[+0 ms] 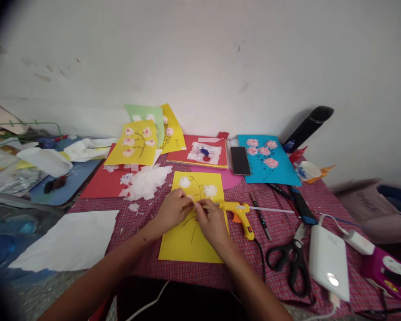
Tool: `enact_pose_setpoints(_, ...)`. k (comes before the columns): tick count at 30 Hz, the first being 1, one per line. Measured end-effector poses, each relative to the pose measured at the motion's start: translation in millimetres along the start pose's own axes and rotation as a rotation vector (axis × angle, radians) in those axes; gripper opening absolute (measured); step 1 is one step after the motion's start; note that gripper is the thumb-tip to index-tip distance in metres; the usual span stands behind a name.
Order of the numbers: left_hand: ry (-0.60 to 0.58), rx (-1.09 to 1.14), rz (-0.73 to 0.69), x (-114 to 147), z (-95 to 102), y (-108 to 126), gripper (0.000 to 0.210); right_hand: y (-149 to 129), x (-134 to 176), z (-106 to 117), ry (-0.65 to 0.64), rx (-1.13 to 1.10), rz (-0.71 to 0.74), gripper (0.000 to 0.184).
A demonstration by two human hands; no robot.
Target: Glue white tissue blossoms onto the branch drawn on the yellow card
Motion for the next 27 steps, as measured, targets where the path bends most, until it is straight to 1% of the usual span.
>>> enact_pose_setpoints(8, -0.009, 0.071, -0.005, 2.3, -2.5, -5.1, 0.014, 8.0, -0.3, -5.0, 0.016, -0.014, 0.013, 0.029)
enact_pose_setpoints(13, 0.002, 0.105, -0.001, 3.2, -4.7, -8.5, 0.02, 9.7, -0.6, -6.1, 0.018, -0.003, 0.026, 0.027)
enact_pose_setpoints(20, 0.027, 0.131, 0.023, 4.4, -7.7, -11.6, 0.029, 1.9, -3.7, -5.3, 0.013, 0.05, 0.056, 0.022)
enact_pose_setpoints(24, 0.025, 0.148, 0.02, 5.6, -7.9, -12.7, 0.03, -2.6, -6.7, -3.9, 0.02, 0.119, 0.063, 0.022)
enact_pose_setpoints(27, 0.033, 0.158, 0.025, 5.9, -7.3, -13.1, 0.031, -5.4, -11.2, -3.2, 0.0, 0.158, 0.066, 0.023)
Point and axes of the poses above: each hand's wrist, its own x-axis away from the middle knuckle, its own z-axis out of the back of the hand, y = z × x, the point moved 2 cm from there along -x, towards the middle knuckle, and after that the axes turned 4 degrees about -y, right-handed, at the moved point
